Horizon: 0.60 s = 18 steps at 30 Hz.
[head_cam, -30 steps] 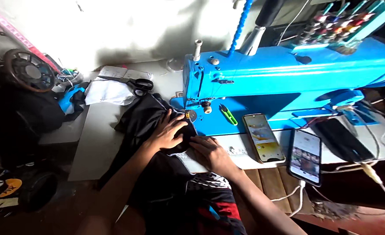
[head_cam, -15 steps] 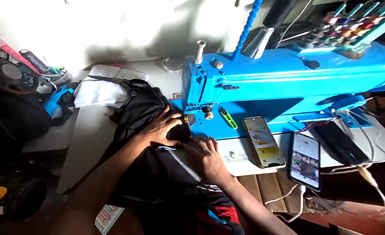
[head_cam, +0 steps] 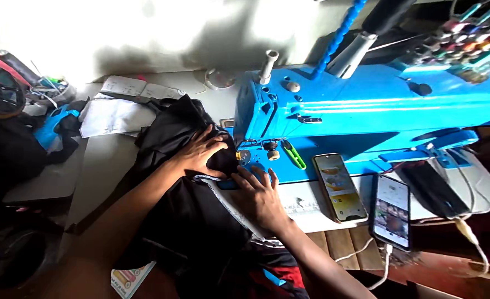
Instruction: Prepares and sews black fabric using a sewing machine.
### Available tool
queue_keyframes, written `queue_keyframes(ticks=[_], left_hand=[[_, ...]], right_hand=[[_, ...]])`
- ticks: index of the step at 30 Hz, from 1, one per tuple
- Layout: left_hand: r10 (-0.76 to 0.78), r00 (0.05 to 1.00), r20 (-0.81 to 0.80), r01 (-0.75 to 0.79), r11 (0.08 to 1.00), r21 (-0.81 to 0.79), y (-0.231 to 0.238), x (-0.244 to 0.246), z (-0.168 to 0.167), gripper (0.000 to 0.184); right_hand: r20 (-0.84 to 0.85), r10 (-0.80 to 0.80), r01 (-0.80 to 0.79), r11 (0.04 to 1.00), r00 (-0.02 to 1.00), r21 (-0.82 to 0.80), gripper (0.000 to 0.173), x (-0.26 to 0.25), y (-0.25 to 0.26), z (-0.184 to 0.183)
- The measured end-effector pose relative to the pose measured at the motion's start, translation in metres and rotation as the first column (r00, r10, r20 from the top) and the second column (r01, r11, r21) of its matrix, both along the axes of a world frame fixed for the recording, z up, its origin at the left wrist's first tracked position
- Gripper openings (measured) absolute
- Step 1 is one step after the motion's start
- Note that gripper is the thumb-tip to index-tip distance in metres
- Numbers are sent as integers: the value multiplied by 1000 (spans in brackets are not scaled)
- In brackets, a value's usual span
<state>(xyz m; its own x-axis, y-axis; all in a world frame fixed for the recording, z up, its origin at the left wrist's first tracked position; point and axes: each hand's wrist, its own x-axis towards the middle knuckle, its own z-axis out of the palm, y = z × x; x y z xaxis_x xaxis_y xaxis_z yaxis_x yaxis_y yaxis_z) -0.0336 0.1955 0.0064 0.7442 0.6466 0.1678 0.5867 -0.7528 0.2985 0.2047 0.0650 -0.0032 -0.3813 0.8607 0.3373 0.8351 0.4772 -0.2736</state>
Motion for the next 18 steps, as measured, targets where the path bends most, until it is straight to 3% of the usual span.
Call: queue_keyframes(ticks=[9,16,18], left_hand=[[123,989,-78,-129,989,-78,1,4,8,109],[173,980,-98,-178,983,-39,-1,5,7,112],[137,987,-89,-134,990,39,-6,8,9,103]], right_hand=[[60,-161,165,983,985,-75,54,-7,2,1],[88,-191,199,975,978,-101,60,-9,3,-3],[70,-201,207,974,977,-93,62,-9,4,-2]])
